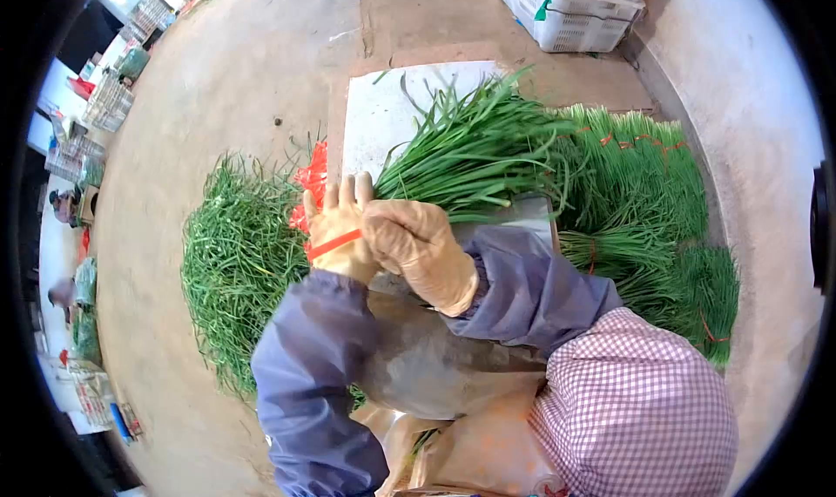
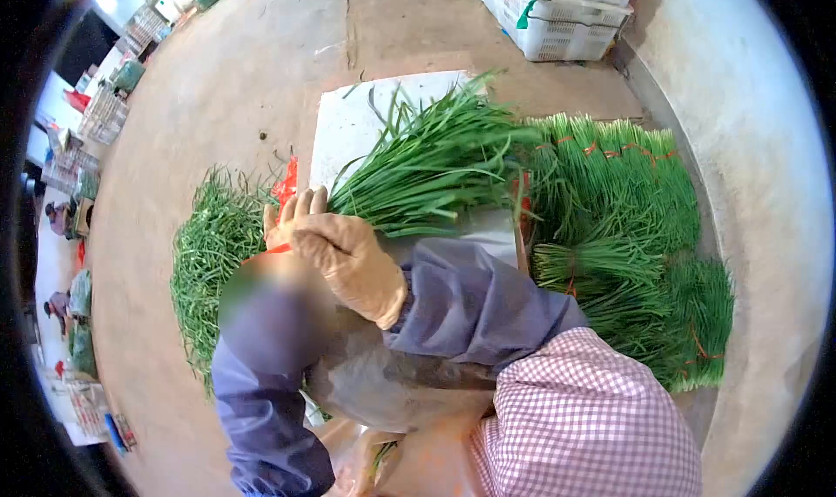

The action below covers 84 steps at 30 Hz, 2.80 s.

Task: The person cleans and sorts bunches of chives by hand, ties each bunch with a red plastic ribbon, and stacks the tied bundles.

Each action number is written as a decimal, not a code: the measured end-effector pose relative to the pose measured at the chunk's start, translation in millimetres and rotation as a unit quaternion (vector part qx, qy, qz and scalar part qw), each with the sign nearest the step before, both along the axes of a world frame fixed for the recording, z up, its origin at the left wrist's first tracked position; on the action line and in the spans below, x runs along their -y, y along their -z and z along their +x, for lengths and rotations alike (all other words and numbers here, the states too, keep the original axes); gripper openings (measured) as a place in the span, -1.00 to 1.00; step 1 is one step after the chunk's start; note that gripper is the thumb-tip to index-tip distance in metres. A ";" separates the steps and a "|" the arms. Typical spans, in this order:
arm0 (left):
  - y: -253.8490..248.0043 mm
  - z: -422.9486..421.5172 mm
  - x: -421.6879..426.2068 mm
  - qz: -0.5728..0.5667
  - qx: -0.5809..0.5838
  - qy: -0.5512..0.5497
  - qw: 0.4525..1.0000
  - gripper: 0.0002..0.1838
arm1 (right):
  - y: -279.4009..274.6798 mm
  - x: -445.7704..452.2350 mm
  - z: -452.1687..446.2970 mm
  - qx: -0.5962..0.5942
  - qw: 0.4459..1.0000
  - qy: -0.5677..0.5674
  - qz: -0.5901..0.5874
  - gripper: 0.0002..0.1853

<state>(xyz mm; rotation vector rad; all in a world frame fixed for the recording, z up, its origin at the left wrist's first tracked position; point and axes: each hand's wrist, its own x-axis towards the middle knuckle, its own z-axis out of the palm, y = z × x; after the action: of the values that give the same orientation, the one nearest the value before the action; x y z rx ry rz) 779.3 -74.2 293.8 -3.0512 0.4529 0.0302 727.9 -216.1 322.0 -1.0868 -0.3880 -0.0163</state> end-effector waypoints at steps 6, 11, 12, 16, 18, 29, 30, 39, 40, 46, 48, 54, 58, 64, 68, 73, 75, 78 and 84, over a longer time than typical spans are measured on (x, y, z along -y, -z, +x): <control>15.1 2.4 14.0 -0.040 -0.023 -0.020 0.999 -0.13 | 1.1 3.6 -17.4 -0.021 0.999 -0.017 0.034 -0.71; -0.7 10.8 26.7 -0.044 -0.142 -0.072 0.986 0.01 | 80.8 57.6 -48.7 -0.125 0.970 -0.128 -0.166 -0.76; 1.1 9.6 26.9 -0.047 -0.143 -0.070 0.986 0.00 | 97.2 57.2 -53.6 -0.072 0.970 -0.107 -0.204 -0.76; 0.8 8.7 25.4 -0.038 -0.101 -0.064 0.992 0.03 | 110.5 61.4 -54.5 0.055 0.948 -0.121 -0.288 -0.77; -2.5 5.8 29.0 -0.024 -0.106 -0.071 0.992 -0.03 | 106.0 71.1 -60.6 0.061 0.938 -0.131 -0.315 -0.79; -2.4 1.1 35.0 -0.015 -0.108 -0.086 0.990 -0.26 | 13.5 154.8 2.7 -0.020 0.827 0.196 -0.527 -0.62; -1.9 0.5 34.5 -0.014 -0.105 -0.084 0.991 -0.26 | 19.1 149.4 14.6 -0.002 0.807 0.201 -0.556 -0.62; -2.6 5.1 30.3 -0.082 -0.096 -0.076 0.989 -0.23 | 36.0 181.2 34.4 -0.177 0.938 0.210 -0.211 -0.64; -2.2 5.9 28.9 -0.087 -0.094 -0.072 0.989 -0.22 | 32.4 184.3 27.4 -0.186 0.926 0.193 -0.266 -0.72; 2.0 9.0 24.3 -0.086 -0.097 -0.055 0.990 -0.19 | 40.6 171.1 41.0 0.128 0.862 0.182 -0.455 -0.70; -1.0 9.7 24.8 -0.081 -0.113 -0.068 0.988 -0.17 | 47.1 155.5 57.2 0.256 0.802 0.228 -0.490 -0.72; 1.1 8.9 25.2 -0.079 -0.107 -0.077 0.988 -0.22 | 54.7 157.9 73.2 0.289 0.756 0.306 -0.502 -0.87; -1.8 10.2 26.2 -0.092 -0.118 -0.083 0.985 -0.22 | 32.1 178.7 51.2 -0.003 0.917 0.331 -0.220 -0.86; 0.4 9.5 25.4 -0.096 -0.110 -0.069 0.987 -0.23 | 47.6 185.8 12.5 -0.085 0.874 0.087 -0.470 -0.79; 2.6 9.0 24.8 -0.095 -0.099 -0.069 0.988 -0.26 | 71.5 173.6 14.6 -0.049 0.850 0.153 -0.502 -0.75; 1.2 7.8 26.4 -0.105 -0.088 -0.059 0.989 -0.24 | 75.9 161.3 18.5 -0.001 0.851 0.147 -0.505 -0.74; 0.7 7.0 26.7 -0.097 -0.086 -0.060 0.990 -0.25 | 70.2 159.3 20.2 -0.046 0.861 0.122 -0.491 -0.75; 1.3 7.7 26.5 -0.087 -0.085 -0.054 0.991 -0.30 | 80.3 159.2 19.6 -0.019 0.872 0.121 -0.474 -0.75; 0.6 2.4 27.4 -0.086 -0.073 -0.062 0.992 -0.31 | 88.8 164.2 18.7 -0.128 0.919 0.139 -0.346 -0.77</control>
<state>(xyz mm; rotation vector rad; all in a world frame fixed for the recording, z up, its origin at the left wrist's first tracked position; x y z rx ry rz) 781.8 -101.7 293.3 -3.2577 0.2857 0.2319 746.6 -380.3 233.2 -1.8173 0.0185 0.0127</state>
